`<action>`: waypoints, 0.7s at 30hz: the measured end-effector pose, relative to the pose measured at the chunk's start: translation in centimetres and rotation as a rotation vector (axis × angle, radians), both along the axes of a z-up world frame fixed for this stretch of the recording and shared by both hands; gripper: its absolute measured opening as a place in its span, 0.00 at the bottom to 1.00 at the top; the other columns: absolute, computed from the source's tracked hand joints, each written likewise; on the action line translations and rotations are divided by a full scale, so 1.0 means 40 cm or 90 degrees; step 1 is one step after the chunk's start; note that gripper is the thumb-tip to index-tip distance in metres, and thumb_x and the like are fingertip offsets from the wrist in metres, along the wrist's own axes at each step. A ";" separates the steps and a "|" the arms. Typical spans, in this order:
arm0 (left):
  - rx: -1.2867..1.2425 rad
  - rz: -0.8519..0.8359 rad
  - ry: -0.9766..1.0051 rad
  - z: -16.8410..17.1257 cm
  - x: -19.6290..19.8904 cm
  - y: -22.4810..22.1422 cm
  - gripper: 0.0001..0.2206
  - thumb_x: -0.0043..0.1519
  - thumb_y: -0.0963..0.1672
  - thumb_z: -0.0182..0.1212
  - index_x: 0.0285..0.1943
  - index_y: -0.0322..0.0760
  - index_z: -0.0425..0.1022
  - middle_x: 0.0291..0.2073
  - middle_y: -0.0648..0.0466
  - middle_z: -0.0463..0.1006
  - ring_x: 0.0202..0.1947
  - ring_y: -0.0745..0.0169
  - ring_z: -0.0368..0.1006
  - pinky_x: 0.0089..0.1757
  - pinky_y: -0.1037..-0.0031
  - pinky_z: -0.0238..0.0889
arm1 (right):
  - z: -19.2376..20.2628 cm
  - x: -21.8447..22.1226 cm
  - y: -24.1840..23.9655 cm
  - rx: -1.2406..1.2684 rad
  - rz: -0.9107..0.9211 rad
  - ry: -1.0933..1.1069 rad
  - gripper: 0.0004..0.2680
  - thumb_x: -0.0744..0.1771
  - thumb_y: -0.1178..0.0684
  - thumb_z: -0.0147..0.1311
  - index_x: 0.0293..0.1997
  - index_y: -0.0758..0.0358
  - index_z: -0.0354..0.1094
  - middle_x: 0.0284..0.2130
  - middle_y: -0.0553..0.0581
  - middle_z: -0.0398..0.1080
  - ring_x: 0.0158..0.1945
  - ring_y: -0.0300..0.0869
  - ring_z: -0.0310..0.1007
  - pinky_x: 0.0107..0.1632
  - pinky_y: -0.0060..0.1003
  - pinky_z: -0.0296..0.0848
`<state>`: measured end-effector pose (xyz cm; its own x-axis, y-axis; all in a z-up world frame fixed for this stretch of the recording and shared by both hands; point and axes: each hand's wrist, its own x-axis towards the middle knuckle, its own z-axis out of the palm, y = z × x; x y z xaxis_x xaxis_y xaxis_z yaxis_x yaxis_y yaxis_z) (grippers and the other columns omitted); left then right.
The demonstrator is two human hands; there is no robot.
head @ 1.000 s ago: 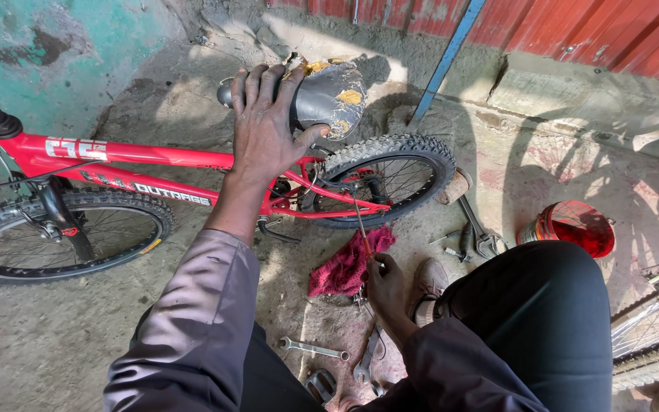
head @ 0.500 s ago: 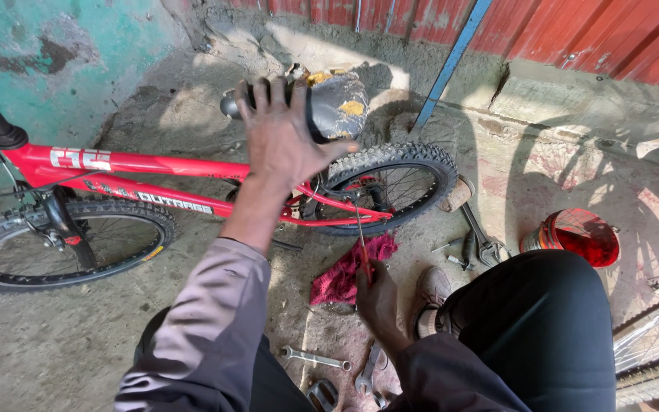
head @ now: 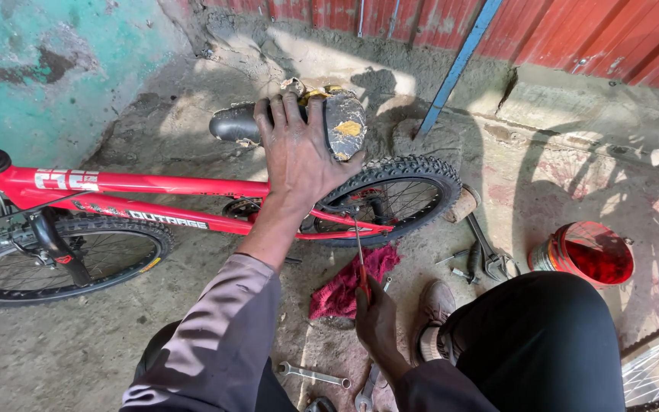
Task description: Repairing a bicycle by adjusting the seat and using a screwdriver on the chain assembly
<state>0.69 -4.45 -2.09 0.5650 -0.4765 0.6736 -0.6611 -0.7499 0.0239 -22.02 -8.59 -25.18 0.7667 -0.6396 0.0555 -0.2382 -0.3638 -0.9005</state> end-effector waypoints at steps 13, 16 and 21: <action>0.085 0.064 0.067 -0.037 0.016 -0.025 0.52 0.51 0.71 0.53 0.71 0.32 0.65 0.65 0.23 0.64 0.67 0.20 0.56 0.64 0.36 0.34 | -0.048 0.043 -0.132 0.985 0.098 -0.151 0.12 0.71 0.51 0.45 0.59 0.61 0.67 0.24 0.49 0.61 0.17 0.30 0.48 0.16 0.25 0.44; 0.108 0.079 0.077 -0.042 0.025 -0.018 0.58 0.47 0.75 0.52 0.73 0.32 0.63 0.68 0.22 0.62 0.71 0.20 0.52 0.66 0.34 0.23 | -0.061 0.044 -0.119 0.863 0.048 -0.093 0.08 0.71 0.51 0.47 0.51 0.62 0.68 0.25 0.53 0.64 0.17 0.33 0.52 0.17 0.27 0.46; 0.055 0.064 0.048 -0.010 0.009 -0.025 0.62 0.36 0.73 0.69 0.65 0.24 0.68 0.67 0.26 0.63 0.69 0.22 0.53 0.65 0.32 0.28 | -0.040 0.056 -0.101 0.618 -0.069 -0.034 0.03 0.66 0.60 0.56 0.38 0.69 0.69 0.21 0.58 0.66 0.17 0.38 0.57 0.20 0.31 0.54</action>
